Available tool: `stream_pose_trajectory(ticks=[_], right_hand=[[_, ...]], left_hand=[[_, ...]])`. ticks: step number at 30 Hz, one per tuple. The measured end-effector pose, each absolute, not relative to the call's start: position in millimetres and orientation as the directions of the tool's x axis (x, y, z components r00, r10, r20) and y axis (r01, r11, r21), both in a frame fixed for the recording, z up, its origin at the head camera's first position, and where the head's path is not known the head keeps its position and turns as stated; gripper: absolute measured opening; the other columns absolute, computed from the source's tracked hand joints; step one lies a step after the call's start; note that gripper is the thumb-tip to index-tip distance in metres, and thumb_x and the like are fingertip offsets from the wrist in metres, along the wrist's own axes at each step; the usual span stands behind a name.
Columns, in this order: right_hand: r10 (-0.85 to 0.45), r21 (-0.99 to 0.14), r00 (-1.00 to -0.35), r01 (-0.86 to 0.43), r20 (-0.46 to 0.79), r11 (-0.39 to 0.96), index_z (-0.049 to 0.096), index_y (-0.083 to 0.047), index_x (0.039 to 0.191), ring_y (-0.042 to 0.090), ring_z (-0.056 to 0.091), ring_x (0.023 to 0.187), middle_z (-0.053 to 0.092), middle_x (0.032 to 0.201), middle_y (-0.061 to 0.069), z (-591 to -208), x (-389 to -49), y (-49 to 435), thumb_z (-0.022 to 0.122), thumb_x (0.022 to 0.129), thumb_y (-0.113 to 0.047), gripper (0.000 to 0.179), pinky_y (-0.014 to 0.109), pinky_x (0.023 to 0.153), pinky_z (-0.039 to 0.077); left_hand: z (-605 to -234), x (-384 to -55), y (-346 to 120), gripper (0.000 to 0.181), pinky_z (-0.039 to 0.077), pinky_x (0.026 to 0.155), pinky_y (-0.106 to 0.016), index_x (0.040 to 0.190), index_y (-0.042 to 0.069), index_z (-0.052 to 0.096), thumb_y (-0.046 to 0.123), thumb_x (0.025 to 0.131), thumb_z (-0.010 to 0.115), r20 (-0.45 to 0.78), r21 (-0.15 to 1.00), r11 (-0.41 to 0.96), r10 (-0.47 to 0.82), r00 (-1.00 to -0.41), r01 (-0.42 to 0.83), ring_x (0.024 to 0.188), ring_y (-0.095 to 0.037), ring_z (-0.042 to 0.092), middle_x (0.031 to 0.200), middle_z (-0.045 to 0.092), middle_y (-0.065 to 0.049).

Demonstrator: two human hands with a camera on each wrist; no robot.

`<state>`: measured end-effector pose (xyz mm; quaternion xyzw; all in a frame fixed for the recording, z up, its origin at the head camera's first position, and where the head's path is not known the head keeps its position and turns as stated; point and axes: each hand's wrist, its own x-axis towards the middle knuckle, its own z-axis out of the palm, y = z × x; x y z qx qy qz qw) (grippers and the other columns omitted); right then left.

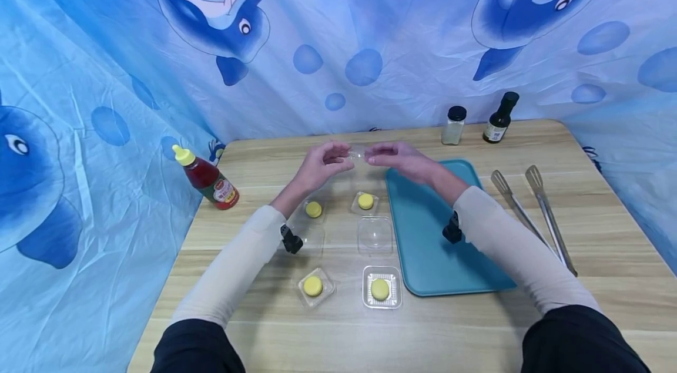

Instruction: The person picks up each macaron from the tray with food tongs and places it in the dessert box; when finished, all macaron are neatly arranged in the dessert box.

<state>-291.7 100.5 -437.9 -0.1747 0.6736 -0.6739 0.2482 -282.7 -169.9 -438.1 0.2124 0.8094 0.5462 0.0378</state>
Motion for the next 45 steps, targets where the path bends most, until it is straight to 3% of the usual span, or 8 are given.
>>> stream_pose_trajectory(ticks=[6, 12, 17, 23, 31, 38, 45], right_hand=[[-0.499, -0.988, -0.866, -0.046, -0.034, 0.148, 0.057, 0.002, 0.148, 0.031, 0.057, 0.138, 0.063, 0.147, 0.018, -438.7, -285.4, 97.7, 0.08, 0.097, -0.014, 0.058, 0.041, 0.117, 0.047], [-0.476, -0.954, -0.879, -0.172, 0.035, 0.246, 0.059, 0.001, 0.148, 0.032, 0.057, 0.138, 0.063, 0.146, 0.018, -439.9, -274.2, 96.3, 0.085, 0.093, -0.017, 0.064, 0.043, 0.118, 0.047], [-0.504, -0.839, -0.86, -0.327, 0.074, 0.435, 0.056, -0.002, 0.151, 0.035, 0.058, 0.136, 0.06, 0.15, 0.017, -440.5, -264.2, 96.3, 0.088, 0.091, -0.03, 0.074, 0.05, 0.115, 0.049], [-0.534, -0.681, -0.836, -0.465, 0.126, 0.566, 0.058, 0.003, 0.148, 0.039, 0.063, 0.126, 0.061, 0.147, 0.021, -444.3, -251.2, 92.6, 0.09, 0.088, -0.029, 0.075, 0.051, 0.105, 0.057], [-0.489, -0.522, -0.864, -0.473, 0.118, 0.71, 0.061, 0.003, 0.145, 0.039, 0.059, 0.133, 0.061, 0.145, 0.022, -452.6, -229.6, 80.6, 0.094, 0.083, -0.038, 0.081, 0.051, 0.114, 0.049], [-0.457, -0.503, -0.881, -0.451, 0.12, 0.738, 0.064, 0.003, 0.141, 0.036, 0.064, 0.123, 0.066, 0.137, 0.02, -455.2, -216.5, 74.1, 0.096, 0.08, -0.038, 0.08, 0.048, 0.104, 0.057], [-0.434, -0.488, -0.893, -0.433, 0.119, 0.758, 0.067, 0.004, 0.135, 0.034, 0.066, 0.117, 0.068, 0.132, 0.02, -459.8, -210.0, 70.7, 0.096, 0.08, -0.038, 0.076, 0.045, 0.097, 0.06]], left_hand=[[-436.4, -278.9, -173.2, 0.066, 0.044, 0.119, -0.05, 0.154, 0.009, 0.053, 0.033, 0.098, 0.079, 0.098, 0.869, 0.385, 0.485, -0.869, 0.312, 0.136, -0.037, 0.056, 0.151, 0.059, -0.017], [-434.9, -276.1, -173.3, 0.067, 0.044, 0.119, -0.051, 0.152, 0.01, 0.056, 0.034, 0.095, 0.082, 0.085, 0.807, 0.463, 0.525, -0.847, 0.368, 0.135, -0.027, 0.057, 0.15, 0.06, -0.01], [-434.8, -273.0, -173.9, 0.073, 0.046, 0.117, -0.047, 0.153, 0.015, 0.056, 0.041, 0.092, 0.085, 0.046, 0.742, 0.536, 0.558, -0.829, 0.402, 0.136, -0.027, 0.056, 0.15, 0.06, -0.006], [-438.2, -271.2, -176.1, 0.075, 0.047, 0.116, -0.05, 0.153, 0.016, 0.056, 0.039, 0.089, 0.088, 0.004, 0.695, 0.574, 0.599, -0.8, 0.433, 0.137, -0.03, 0.055, 0.152, 0.059, -0.005], [-445.4, -268.7, -177.5, 0.076, 0.046, 0.117, -0.056, 0.155, 0.015, 0.054, 0.021, 0.087, 0.09, -0.039, 0.661, 0.58, 0.659, -0.751, 0.475, 0.138, -0.038, 0.055, 0.156, 0.057, -0.005], [-450.2, -265.1, -177.3, 0.079, 0.046, 0.118, -0.05, 0.155, 0.016, 0.055, 0.025, 0.085, 0.092, -0.07, 0.652, 0.584, 0.682, -0.728, 0.484, 0.14, -0.032, 0.054, 0.159, 0.053, 0.0], [-451.6, -262.7, -176.0, 0.079, 0.045, 0.118, -0.049, 0.155, 0.014, 0.054, 0.025, 0.086, 0.092, -0.087, 0.64, 0.584, 0.702, -0.707, 0.5, 0.14, -0.033, 0.055, 0.16, 0.052, -0.002]])
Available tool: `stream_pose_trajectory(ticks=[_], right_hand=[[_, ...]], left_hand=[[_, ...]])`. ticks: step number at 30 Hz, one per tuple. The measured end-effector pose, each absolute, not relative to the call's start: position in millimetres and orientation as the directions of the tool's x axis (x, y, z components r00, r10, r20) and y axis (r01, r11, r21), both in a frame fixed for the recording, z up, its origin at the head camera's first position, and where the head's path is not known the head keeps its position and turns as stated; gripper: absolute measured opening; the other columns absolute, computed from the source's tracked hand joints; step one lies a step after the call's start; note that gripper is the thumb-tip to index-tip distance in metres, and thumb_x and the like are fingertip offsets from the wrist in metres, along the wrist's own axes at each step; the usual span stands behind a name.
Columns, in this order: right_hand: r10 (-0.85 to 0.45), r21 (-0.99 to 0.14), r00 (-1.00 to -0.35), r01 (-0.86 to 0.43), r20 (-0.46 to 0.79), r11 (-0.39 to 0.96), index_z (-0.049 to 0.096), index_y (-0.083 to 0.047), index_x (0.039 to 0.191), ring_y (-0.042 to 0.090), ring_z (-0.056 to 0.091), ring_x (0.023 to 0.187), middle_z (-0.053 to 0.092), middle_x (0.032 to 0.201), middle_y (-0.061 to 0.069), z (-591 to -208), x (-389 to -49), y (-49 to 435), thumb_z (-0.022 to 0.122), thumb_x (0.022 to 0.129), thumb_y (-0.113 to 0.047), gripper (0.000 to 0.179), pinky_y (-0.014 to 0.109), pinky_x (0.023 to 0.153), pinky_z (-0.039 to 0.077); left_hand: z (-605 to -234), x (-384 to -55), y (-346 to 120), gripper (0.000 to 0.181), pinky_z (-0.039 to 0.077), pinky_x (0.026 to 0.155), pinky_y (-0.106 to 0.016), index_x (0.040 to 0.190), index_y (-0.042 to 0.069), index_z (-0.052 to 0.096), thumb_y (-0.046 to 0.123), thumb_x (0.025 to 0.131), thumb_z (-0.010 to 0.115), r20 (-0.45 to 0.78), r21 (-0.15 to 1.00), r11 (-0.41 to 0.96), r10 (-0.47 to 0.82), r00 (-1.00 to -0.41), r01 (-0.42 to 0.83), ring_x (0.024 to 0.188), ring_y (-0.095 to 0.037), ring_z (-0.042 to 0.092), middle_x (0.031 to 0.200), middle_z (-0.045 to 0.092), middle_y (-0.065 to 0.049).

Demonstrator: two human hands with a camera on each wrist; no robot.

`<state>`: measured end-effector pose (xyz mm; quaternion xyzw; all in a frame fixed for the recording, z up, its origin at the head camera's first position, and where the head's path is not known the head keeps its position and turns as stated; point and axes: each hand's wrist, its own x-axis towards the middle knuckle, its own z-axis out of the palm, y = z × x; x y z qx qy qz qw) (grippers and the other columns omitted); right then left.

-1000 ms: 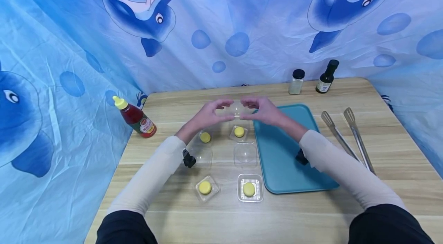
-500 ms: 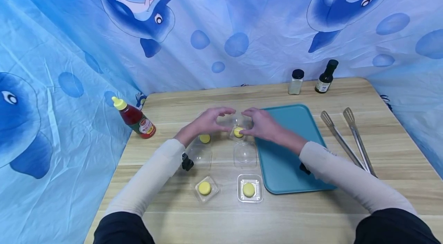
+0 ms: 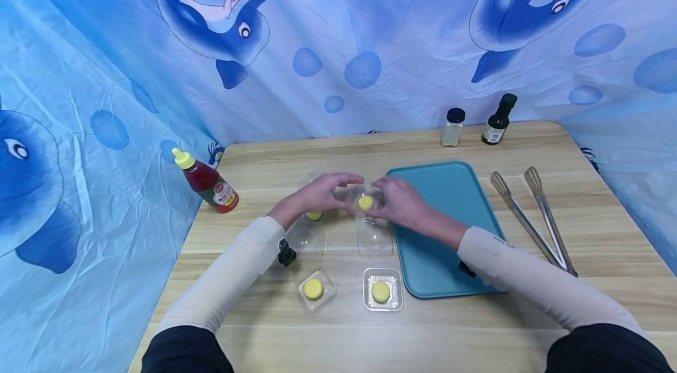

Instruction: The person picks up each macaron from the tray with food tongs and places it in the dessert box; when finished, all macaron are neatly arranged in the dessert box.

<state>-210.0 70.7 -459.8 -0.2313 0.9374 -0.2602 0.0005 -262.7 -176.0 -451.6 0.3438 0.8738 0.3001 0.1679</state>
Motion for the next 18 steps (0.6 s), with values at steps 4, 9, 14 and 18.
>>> stream_pose_trajectory(ticks=[4, 9, 14, 18], right_hand=[[-0.433, -0.488, -0.892, -0.437, 0.128, 0.755, 0.069, 0.005, 0.133, 0.033, 0.068, 0.111, 0.07, 0.128, 0.02, -462.6, -208.8, 69.3, 0.097, 0.079, -0.037, 0.074, 0.044, 0.091, 0.062], [-0.435, -0.477, -0.89, -0.443, 0.135, 0.759, 0.07, 0.005, 0.13, 0.032, 0.069, 0.109, 0.071, 0.125, 0.019, -466.3, -208.9, 68.0, 0.097, 0.079, -0.035, 0.07, 0.043, 0.089, 0.062], [-0.431, -0.477, -0.893, -0.438, 0.132, 0.762, 0.07, 0.005, 0.13, 0.032, 0.069, 0.108, 0.07, 0.125, 0.019, -466.7, -207.6, 66.9, 0.096, 0.079, -0.035, 0.07, 0.043, 0.088, 0.062], [-0.43, -0.479, -0.893, -0.438, 0.132, 0.761, 0.07, 0.006, 0.131, 0.032, 0.069, 0.107, 0.07, 0.126, 0.02, -465.8, -207.5, 66.9, 0.097, 0.079, -0.034, 0.071, 0.043, 0.086, 0.062]], left_hand=[[-452.9, -262.4, -175.2, 0.079, 0.045, 0.119, -0.047, 0.155, 0.015, 0.054, 0.026, 0.086, 0.091, -0.098, 0.617, 0.597, 0.705, -0.702, 0.513, 0.139, -0.033, 0.055, 0.161, 0.052, -0.002], [-454.5, -262.2, -173.9, 0.077, 0.045, 0.118, -0.046, 0.154, 0.014, 0.055, 0.025, 0.087, 0.091, -0.106, 0.597, 0.609, 0.706, -0.701, 0.523, 0.138, -0.032, 0.056, 0.16, 0.052, -0.002], [-456.4, -261.6, -172.9, 0.076, 0.046, 0.118, -0.046, 0.154, 0.014, 0.055, 0.027, 0.087, 0.09, -0.114, 0.584, 0.618, 0.705, -0.7, 0.527, 0.138, -0.032, 0.057, 0.16, 0.052, -0.002], [-457.1, -261.5, -172.5, 0.076, 0.045, 0.118, -0.046, 0.153, 0.014, 0.056, 0.027, 0.087, 0.091, -0.11, 0.582, 0.62, 0.702, -0.704, 0.526, 0.137, -0.031, 0.057, 0.16, 0.052, -0.003]])
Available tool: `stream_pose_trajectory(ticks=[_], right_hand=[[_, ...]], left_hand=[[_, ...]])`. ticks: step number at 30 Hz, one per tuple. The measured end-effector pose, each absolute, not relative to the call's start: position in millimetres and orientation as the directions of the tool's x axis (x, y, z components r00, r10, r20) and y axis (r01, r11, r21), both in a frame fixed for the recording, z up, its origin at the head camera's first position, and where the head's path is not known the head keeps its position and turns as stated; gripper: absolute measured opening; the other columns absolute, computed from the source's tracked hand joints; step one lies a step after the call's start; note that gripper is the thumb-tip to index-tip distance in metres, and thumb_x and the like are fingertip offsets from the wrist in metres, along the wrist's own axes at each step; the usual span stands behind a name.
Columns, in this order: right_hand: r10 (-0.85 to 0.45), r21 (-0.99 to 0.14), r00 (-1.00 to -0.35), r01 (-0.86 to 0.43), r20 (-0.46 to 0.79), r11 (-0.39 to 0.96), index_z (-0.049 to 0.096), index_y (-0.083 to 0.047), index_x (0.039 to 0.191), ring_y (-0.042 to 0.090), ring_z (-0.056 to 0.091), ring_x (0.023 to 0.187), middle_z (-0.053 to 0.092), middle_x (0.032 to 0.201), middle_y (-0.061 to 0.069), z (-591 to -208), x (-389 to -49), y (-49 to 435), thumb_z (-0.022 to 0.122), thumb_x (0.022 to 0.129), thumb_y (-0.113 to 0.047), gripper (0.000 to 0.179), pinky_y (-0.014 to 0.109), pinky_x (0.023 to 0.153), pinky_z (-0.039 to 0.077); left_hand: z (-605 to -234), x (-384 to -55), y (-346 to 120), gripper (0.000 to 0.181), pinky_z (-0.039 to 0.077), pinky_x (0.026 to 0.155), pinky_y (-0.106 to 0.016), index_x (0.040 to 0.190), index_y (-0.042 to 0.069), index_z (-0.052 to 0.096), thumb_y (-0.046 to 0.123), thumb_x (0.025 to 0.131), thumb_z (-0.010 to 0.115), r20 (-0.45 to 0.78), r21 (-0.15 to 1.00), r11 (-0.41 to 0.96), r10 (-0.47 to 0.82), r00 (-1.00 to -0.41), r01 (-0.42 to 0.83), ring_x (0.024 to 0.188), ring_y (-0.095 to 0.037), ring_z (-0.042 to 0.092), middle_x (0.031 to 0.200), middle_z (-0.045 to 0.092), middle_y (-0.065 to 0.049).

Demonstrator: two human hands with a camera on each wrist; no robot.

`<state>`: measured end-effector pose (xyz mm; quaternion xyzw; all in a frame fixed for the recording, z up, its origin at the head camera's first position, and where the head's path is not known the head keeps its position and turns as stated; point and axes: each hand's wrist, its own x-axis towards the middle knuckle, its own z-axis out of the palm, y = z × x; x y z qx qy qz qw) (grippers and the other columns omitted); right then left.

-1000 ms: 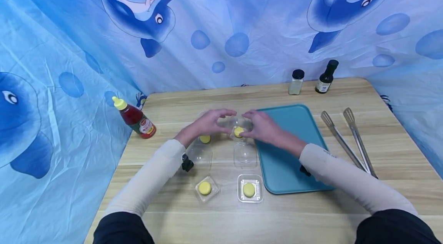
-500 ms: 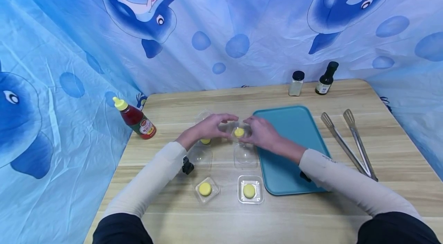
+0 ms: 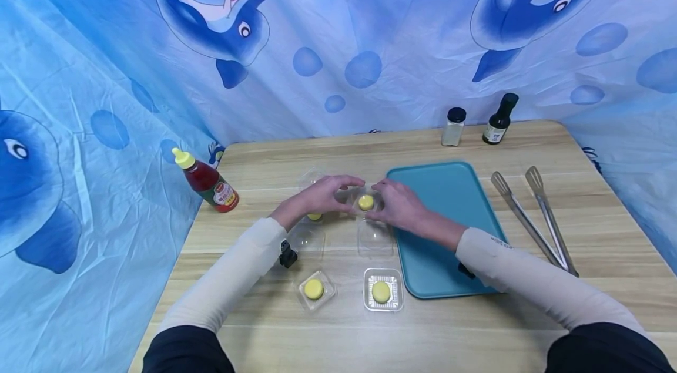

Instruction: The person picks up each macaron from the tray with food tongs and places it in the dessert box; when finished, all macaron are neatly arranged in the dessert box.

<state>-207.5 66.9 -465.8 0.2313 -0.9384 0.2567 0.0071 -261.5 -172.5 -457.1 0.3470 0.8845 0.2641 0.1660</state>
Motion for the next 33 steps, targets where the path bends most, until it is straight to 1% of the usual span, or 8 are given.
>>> stream_pose_trajectory(ticks=[3, 10, 14, 18, 22, 28, 31, 33], right_hand=[[-0.44, -0.475, -0.889, -0.443, 0.124, 0.76, 0.069, 0.007, 0.132, 0.033, 0.069, 0.109, 0.069, 0.128, 0.021, -464.1, -208.2, 67.0, 0.096, 0.08, -0.033, 0.071, 0.044, 0.088, 0.062], [-0.458, -0.49, -0.886, -0.43, 0.069, 0.758, 0.065, 0.008, 0.137, 0.039, 0.065, 0.123, 0.065, 0.138, 0.025, -458.8, -213.4, 68.2, 0.095, 0.082, -0.029, 0.072, 0.05, 0.103, 0.058], [-0.469, -0.497, -0.882, -0.425, 0.039, 0.757, 0.063, 0.008, 0.139, 0.041, 0.061, 0.129, 0.063, 0.142, 0.025, -457.7, -216.5, 70.5, 0.093, 0.084, -0.028, 0.073, 0.052, 0.109, 0.054], [-0.483, -0.509, -0.875, -0.426, 0.022, 0.748, 0.062, 0.009, 0.141, 0.04, 0.059, 0.133, 0.062, 0.144, 0.024, -456.6, -218.7, 72.8, 0.092, 0.085, -0.026, 0.072, 0.053, 0.112, 0.051], [-0.491, -0.519, -0.871, -0.426, 0.014, 0.741, 0.061, 0.008, 0.142, 0.04, 0.058, 0.133, 0.063, 0.143, 0.024, -456.0, -219.8, 74.5, 0.092, 0.086, -0.023, 0.071, 0.053, 0.111, 0.051], [-0.495, -0.534, -0.868, -0.429, 0.022, 0.729, 0.062, 0.007, 0.141, 0.035, 0.064, 0.122, 0.067, 0.137, 0.022, -454.8, -219.8, 76.9, 0.092, 0.085, -0.02, 0.069, 0.05, 0.102, 0.056], [-0.498, -0.542, -0.866, -0.432, 0.028, 0.721, 0.064, 0.006, 0.139, 0.029, 0.065, 0.107, 0.071, 0.126, 0.019, -456.2, -220.9, 77.7, 0.092, 0.085, -0.019, 0.066, 0.045, 0.091, 0.059], [-0.502, -0.549, -0.864, -0.434, 0.03, 0.715, 0.066, 0.005, 0.137, 0.025, 0.064, 0.098, 0.072, 0.117, 0.015, -456.9, -222.1, 77.8, 0.092, 0.085, -0.017, 0.063, 0.041, 0.083, 0.058]], left_hand=[[-457.5, -261.6, -172.4, 0.076, 0.046, 0.118, -0.047, 0.153, 0.014, 0.056, 0.027, 0.087, 0.091, -0.108, 0.581, 0.624, 0.695, -0.711, 0.522, 0.137, -0.031, 0.057, 0.159, 0.053, -0.003], [-458.9, -261.2, -170.5, 0.077, 0.046, 0.118, -0.045, 0.151, 0.013, 0.057, 0.031, 0.085, 0.092, -0.09, 0.566, 0.637, 0.678, -0.73, 0.523, 0.138, -0.027, 0.056, 0.155, 0.057, -0.003], [-459.9, -260.3, -169.0, 0.076, 0.046, 0.118, -0.043, 0.149, 0.012, 0.058, 0.035, 0.085, 0.092, -0.078, 0.54, 0.653, 0.667, -0.741, 0.531, 0.137, -0.025, 0.056, 0.152, 0.059, -0.003], [-460.5, -259.4, -167.9, 0.075, 0.045, 0.118, -0.043, 0.148, 0.013, 0.059, 0.039, 0.085, 0.092, -0.07, 0.517, 0.666, 0.659, -0.749, 0.538, 0.136, -0.023, 0.057, 0.149, 0.061, -0.004], [-460.7, -258.3, -166.4, 0.076, 0.044, 0.119, -0.045, 0.147, 0.013, 0.059, 0.041, 0.084, 0.092, -0.062, 0.505, 0.673, 0.653, -0.755, 0.541, 0.137, -0.024, 0.056, 0.149, 0.061, -0.004], [-461.6, -257.3, -164.8, 0.077, 0.043, 0.12, -0.046, 0.148, 0.013, 0.058, 0.042, 0.084, 0.092, -0.058, 0.496, 0.68, 0.647, -0.761, 0.54, 0.139, -0.025, 0.055, 0.149, 0.06, -0.004], [-461.4, -256.6, -163.4, 0.077, 0.042, 0.121, -0.046, 0.148, 0.013, 0.058, 0.041, 0.084, 0.092, -0.061, 0.489, 0.688, 0.64, -0.766, 0.536, 0.139, -0.025, 0.054, 0.15, 0.06, -0.005], [-461.4, -256.2, -162.2, 0.077, 0.042, 0.121, -0.046, 0.148, 0.013, 0.058, 0.041, 0.085, 0.092, -0.061, 0.484, 0.692, 0.637, -0.768, 0.536, 0.139, -0.025, 0.055, 0.149, 0.061, -0.005]])
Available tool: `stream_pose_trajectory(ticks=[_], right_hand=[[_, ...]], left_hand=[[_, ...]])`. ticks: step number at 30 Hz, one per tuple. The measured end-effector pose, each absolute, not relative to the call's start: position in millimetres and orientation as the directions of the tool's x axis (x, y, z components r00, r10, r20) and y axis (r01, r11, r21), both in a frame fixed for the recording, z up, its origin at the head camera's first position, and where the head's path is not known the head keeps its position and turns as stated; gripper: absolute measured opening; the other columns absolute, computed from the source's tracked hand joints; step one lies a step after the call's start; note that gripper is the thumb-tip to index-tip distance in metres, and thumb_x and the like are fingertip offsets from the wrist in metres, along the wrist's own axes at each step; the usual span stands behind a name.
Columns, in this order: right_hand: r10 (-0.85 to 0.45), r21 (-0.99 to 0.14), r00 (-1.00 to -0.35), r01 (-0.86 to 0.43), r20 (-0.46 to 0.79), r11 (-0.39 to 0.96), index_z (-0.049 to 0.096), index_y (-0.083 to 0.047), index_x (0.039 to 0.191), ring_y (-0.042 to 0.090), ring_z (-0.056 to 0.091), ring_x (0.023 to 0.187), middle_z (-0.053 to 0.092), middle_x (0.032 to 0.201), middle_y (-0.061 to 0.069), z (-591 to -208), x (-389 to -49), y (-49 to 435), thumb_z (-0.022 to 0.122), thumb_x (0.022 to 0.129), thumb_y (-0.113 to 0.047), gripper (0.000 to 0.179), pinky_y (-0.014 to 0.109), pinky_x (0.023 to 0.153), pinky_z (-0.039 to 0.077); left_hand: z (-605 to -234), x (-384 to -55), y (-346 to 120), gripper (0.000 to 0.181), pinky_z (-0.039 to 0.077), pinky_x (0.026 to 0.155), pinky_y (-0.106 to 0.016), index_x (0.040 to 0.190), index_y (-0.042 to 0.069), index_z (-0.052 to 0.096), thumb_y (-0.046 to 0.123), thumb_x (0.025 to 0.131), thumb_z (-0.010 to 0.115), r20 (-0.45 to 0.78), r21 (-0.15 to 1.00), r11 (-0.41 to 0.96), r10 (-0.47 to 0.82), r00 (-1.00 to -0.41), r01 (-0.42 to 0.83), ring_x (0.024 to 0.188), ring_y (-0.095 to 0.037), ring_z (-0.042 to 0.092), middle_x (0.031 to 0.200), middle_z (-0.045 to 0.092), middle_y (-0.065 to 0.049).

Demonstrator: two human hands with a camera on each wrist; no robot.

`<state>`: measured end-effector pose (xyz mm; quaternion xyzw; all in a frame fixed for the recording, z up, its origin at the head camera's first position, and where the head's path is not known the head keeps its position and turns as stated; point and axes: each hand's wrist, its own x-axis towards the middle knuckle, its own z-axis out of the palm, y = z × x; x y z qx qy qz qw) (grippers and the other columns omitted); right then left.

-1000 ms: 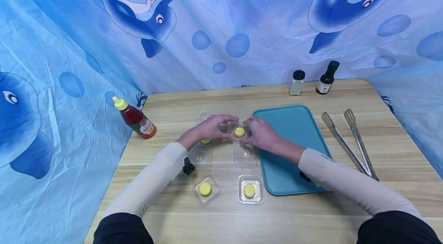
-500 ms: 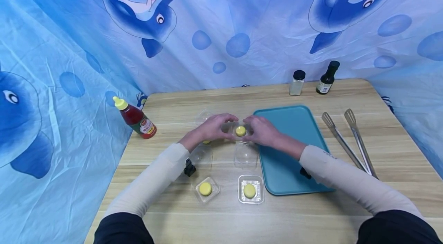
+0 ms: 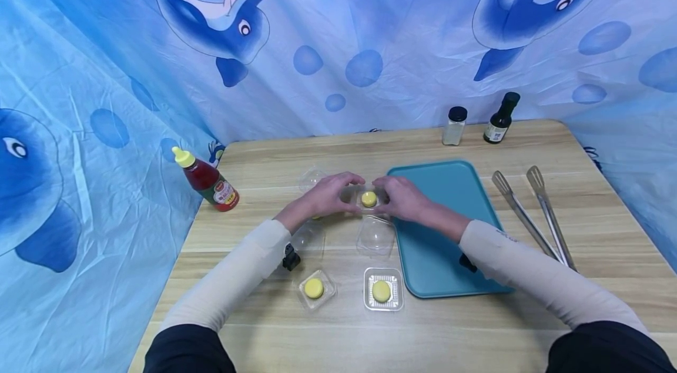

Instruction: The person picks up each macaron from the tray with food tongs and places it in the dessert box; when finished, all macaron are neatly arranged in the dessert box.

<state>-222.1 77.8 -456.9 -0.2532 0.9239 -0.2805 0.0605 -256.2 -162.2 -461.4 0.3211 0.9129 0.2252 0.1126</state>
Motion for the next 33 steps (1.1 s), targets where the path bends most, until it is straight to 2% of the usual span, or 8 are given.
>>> stream_pose_trajectory(ticks=[2, 6, 20, 23, 26, 30, 33], right_hand=[[-0.508, -0.556, -0.861, -0.437, 0.03, 0.707, 0.07, 0.003, 0.131, 0.022, 0.061, 0.089, 0.072, 0.105, 0.012, -457.3, -223.2, 77.7, 0.092, 0.085, -0.016, 0.055, 0.036, 0.074, 0.055], [-0.525, -0.559, -0.851, -0.448, 0.027, 0.697, 0.074, -0.002, 0.115, 0.019, 0.058, 0.079, 0.069, 0.09, 0.007, -457.2, -225.1, 78.1, 0.092, 0.084, -0.014, 0.038, 0.032, 0.066, 0.05], [-0.542, -0.575, -0.84, -0.461, 0.036, 0.676, 0.073, -0.003, 0.108, 0.02, 0.055, 0.078, 0.069, 0.088, 0.008, -459.1, -227.6, 79.9, 0.091, 0.085, -0.013, 0.03, 0.034, 0.066, 0.047], [-0.541, -0.586, -0.84, -0.453, 0.028, 0.672, 0.073, 0.0, 0.117, 0.024, 0.062, 0.088, 0.073, 0.099, 0.012, -459.1, -228.3, 80.8, 0.091, 0.085, -0.013, 0.039, 0.039, 0.074, 0.054], [-0.533, -0.608, -0.846, -0.424, 0.001, 0.671, 0.067, 0.006, 0.133, 0.032, 0.066, 0.109, 0.073, 0.12, 0.019, -457.9, -229.4, 82.9, 0.091, 0.086, -0.014, 0.056, 0.047, 0.092, 0.058], [-0.524, -0.636, -0.851, -0.394, -0.02, 0.663, 0.057, 0.008, 0.146, 0.041, 0.058, 0.133, 0.063, 0.142, 0.025, -456.5, -233.6, 86.4, 0.091, 0.086, -0.016, 0.073, 0.054, 0.111, 0.051], [-0.522, -0.658, -0.853, -0.397, 0.007, 0.64, 0.053, 0.008, 0.149, 0.041, 0.058, 0.132, 0.057, 0.15, 0.025, -453.8, -239.0, 87.6, 0.092, 0.086, -0.016, 0.078, 0.054, 0.116, 0.047]], left_hand=[[-460.9, -255.2, -161.1, 0.076, 0.042, 0.121, -0.046, 0.148, 0.012, 0.058, 0.039, 0.085, 0.092, -0.06, 0.484, 0.695, 0.632, -0.772, 0.532, 0.139, -0.026, 0.055, 0.149, 0.061, -0.006], [-462.1, -254.4, -159.7, 0.077, 0.044, 0.119, -0.044, 0.149, 0.011, 0.058, 0.038, 0.085, 0.092, -0.069, 0.487, 0.701, 0.625, -0.778, 0.521, 0.137, -0.026, 0.057, 0.148, 0.062, -0.007], [-463.5, -254.3, -159.0, 0.082, 0.045, 0.119, -0.044, 0.151, 0.013, 0.057, 0.046, 0.084, 0.09, -0.082, 0.469, 0.716, 0.618, -0.782, 0.517, 0.138, -0.026, 0.057, 0.152, 0.06, -0.006], [-463.1, -254.6, -159.4, 0.084, 0.043, 0.12, -0.044, 0.152, 0.013, 0.056, 0.047, 0.084, 0.09, -0.083, 0.449, 0.721, 0.622, -0.778, 0.528, 0.139, -0.026, 0.056, 0.153, 0.059, -0.006], [-461.6, -254.7, -160.7, 0.085, 0.041, 0.122, -0.044, 0.154, 0.013, 0.054, 0.049, 0.085, 0.088, -0.089, 0.442, 0.718, 0.631, -0.771, 0.537, 0.142, -0.027, 0.053, 0.156, 0.056, -0.006], [-457.3, -256.0, -164.3, 0.086, 0.037, 0.125, -0.046, 0.158, 0.014, 0.049, 0.051, 0.089, 0.084, -0.089, 0.462, 0.706, 0.639, -0.764, 0.537, 0.147, -0.028, 0.048, 0.16, 0.052, -0.008], [-451.0, -259.4, -169.6, 0.084, 0.037, 0.124, -0.048, 0.16, 0.014, 0.047, 0.048, 0.092, 0.082, -0.071, 0.489, 0.7, 0.626, -0.777, 0.52, 0.147, -0.03, 0.048, 0.161, 0.05, -0.008]])
